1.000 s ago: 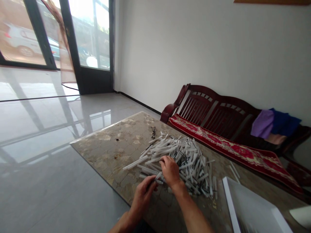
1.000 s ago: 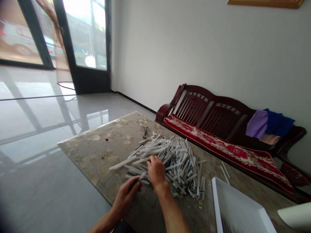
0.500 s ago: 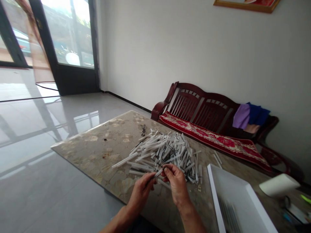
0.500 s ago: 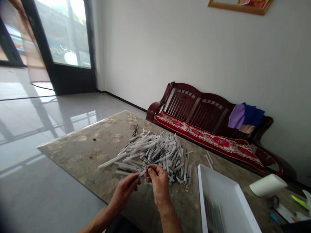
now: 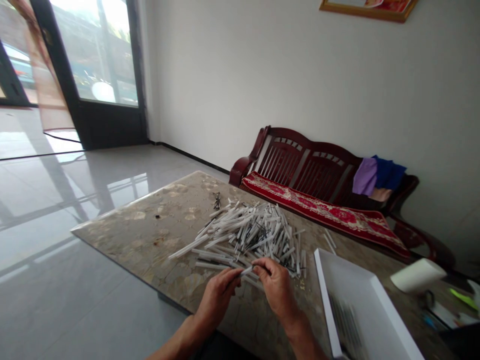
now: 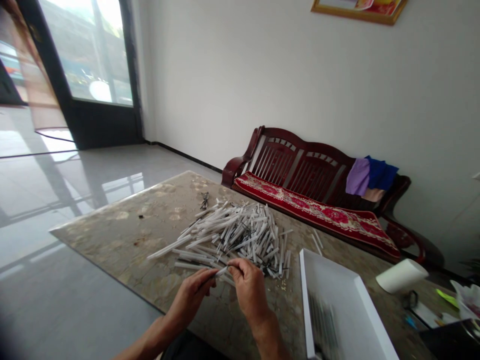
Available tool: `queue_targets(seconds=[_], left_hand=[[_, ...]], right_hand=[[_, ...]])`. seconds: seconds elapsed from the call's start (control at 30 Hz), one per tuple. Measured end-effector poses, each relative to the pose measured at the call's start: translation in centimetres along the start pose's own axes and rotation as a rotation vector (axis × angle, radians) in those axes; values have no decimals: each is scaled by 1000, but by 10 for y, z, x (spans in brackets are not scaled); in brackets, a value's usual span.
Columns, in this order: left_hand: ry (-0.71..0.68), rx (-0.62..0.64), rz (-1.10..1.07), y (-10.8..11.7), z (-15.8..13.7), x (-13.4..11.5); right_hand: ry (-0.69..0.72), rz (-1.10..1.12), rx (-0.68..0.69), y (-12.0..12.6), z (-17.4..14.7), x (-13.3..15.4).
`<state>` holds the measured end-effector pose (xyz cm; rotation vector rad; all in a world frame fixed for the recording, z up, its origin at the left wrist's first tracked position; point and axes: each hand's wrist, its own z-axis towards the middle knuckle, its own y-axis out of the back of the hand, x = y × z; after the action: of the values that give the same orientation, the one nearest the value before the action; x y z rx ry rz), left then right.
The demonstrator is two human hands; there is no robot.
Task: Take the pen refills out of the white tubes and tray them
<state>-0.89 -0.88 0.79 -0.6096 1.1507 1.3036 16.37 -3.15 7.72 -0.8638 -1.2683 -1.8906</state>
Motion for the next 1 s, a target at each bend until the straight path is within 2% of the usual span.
queue_targets(seconds=[0.13, 0.3, 0.4, 0.57, 0.67, 0.73, 0.83, 0.93, 1.0], left_hand=[[-80, 39, 169, 3, 0, -1], [-169, 84, 297, 0, -2, -3], [-166, 136, 322, -1, -1, -6], [-109, 237, 298, 1, 6, -12], [-105, 288, 304, 0, 8, -15], [-116, 315, 324, -2, 7, -17], [-107, 344, 358, -3, 6, -19], [-78, 380, 342, -2, 5, -19], [-73, 412, 323, -1, 4, -20]], right_hand=[[130, -283, 18, 6, -5, 0], [179, -472, 22, 4, -19, -15], [139, -441, 43, 11, -23, -17], [124, -228, 121, 27, -24, -8], [142, -303, 64, 26, -27, -12], [107, -391, 49, 24, -30, -17], [54, -429, 104, 24, -36, -19], [104, -394, 155, 27, -39, -18], [127, -428, 136, 26, -41, -20]])
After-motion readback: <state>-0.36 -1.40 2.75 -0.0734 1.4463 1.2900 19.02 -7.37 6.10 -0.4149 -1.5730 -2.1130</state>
